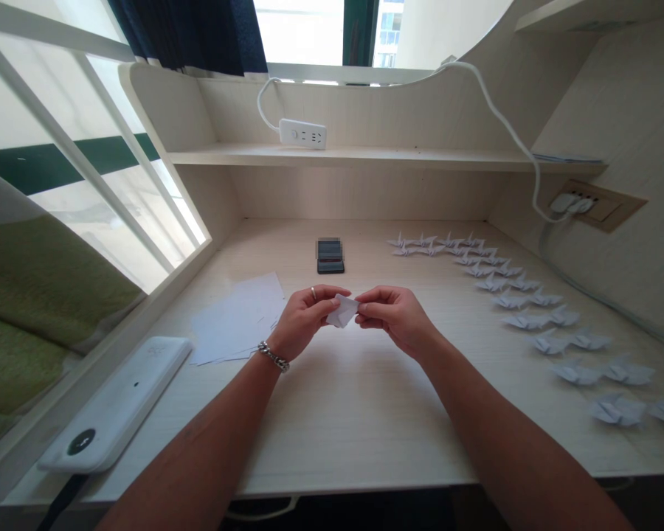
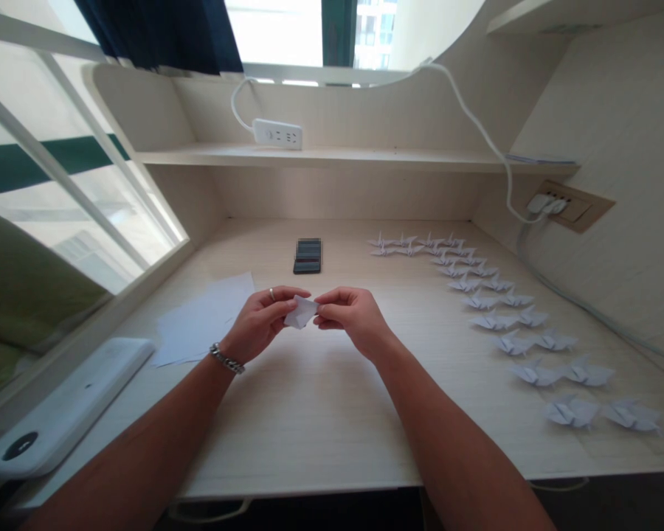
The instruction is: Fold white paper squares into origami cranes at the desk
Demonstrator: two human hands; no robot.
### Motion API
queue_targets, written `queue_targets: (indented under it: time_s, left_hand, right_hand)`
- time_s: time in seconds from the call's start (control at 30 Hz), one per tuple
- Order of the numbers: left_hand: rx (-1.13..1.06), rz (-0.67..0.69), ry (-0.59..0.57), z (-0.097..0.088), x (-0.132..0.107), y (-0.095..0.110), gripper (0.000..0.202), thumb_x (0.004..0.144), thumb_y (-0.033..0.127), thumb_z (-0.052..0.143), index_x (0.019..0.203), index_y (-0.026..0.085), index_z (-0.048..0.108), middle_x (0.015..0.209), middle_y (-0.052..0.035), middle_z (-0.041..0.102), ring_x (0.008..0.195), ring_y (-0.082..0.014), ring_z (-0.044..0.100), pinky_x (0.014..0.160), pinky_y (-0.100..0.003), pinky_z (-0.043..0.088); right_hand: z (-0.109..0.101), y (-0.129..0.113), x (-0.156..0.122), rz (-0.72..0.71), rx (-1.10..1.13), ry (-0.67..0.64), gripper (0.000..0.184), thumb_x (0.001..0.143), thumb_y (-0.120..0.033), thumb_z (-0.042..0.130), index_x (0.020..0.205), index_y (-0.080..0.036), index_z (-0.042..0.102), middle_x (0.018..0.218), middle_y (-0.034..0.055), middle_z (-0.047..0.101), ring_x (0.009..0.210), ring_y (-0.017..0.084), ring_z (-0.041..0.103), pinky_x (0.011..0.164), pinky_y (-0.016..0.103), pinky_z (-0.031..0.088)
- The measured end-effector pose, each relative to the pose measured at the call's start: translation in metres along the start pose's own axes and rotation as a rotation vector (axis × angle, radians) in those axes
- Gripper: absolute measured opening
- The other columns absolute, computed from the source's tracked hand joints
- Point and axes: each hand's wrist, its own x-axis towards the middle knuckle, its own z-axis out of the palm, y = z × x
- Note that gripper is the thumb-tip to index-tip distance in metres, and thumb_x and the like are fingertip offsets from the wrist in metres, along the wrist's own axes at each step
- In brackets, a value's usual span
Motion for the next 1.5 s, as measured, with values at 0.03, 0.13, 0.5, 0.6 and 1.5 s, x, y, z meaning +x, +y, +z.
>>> queue_targets:
  time_s: [0.03, 0.13, 0.5, 0.6, 1.5]
  left_hand:
    - [0.021, 0.009, -0.005, 0.0001, -0.0002, 0.0001, 0.026, 0.071, 0.028, 0.072, 0.092, 0.014, 0.071, 0.074, -0.0046, 0.067, 0.066, -0.0131, 0.060, 0.061, -0.025, 0.050]
    - [0.124, 0.054, -0.008, 0.0010, -0.0006, -0.0003, 0.027, 0.067, 0.027, 0.077, 0.089, 0.013, 0.071, 0.073, -0.0044, 0.068, 0.065, -0.0132, 0.061, 0.061, -0.025, 0.049]
    - [0.283, 0.270, 0.001, -0.0010, -0.0020, -0.0006, 0.010, 0.068, 0.024, 0.076, 0.069, 0.015, 0.072, 0.068, -0.0047, 0.069, 0.065, -0.0137, 0.061, 0.062, -0.026, 0.050]
    - [0.289, 0.314, -0.012, -0.0019, -0.0026, -0.0011, 0.010, 0.069, 0.024, 0.075, 0.070, 0.015, 0.072, 0.071, -0.0055, 0.069, 0.067, -0.0145, 0.062, 0.063, -0.027, 0.051]
    - [0.126, 0.140, 0.028, -0.0013, 0.0012, -0.0041, 0.015, 0.064, 0.022, 0.079, 0.074, 0.014, 0.071, 0.070, -0.0027, 0.069, 0.064, -0.0118, 0.062, 0.062, -0.024, 0.050]
  right_hand:
    - [0.0003, 0.0000, 0.0000, -0.005, -0.006, 0.005, 0.019, 0.057, -0.021, 0.079, 0.074, -0.015, 0.073, 0.060, 0.0034, 0.069, 0.058, 0.016, 0.066, 0.060, 0.029, 0.056]
    - [0.0012, 0.0004, 0.0001, -0.015, -0.026, 0.017, 0.020, 0.056, -0.022, 0.080, 0.074, -0.015, 0.073, 0.061, 0.0034, 0.069, 0.058, 0.016, 0.067, 0.061, 0.030, 0.056]
    - [-0.0007, 0.0033, 0.0000, -0.020, 0.040, -0.033, 0.028, 0.056, -0.026, 0.083, 0.079, -0.015, 0.072, 0.067, 0.0044, 0.071, 0.060, 0.016, 0.067, 0.065, 0.033, 0.057]
    - [-0.0006, 0.0031, -0.0003, -0.023, 0.056, -0.042, 0.029, 0.055, -0.027, 0.084, 0.079, -0.016, 0.072, 0.067, 0.0042, 0.072, 0.061, 0.016, 0.067, 0.067, 0.033, 0.057]
    - [-0.0005, 0.0045, 0.0005, -0.041, 0.037, -0.041, 0.028, 0.057, -0.025, 0.083, 0.081, -0.015, 0.073, 0.066, 0.0036, 0.071, 0.060, 0.016, 0.067, 0.066, 0.033, 0.056]
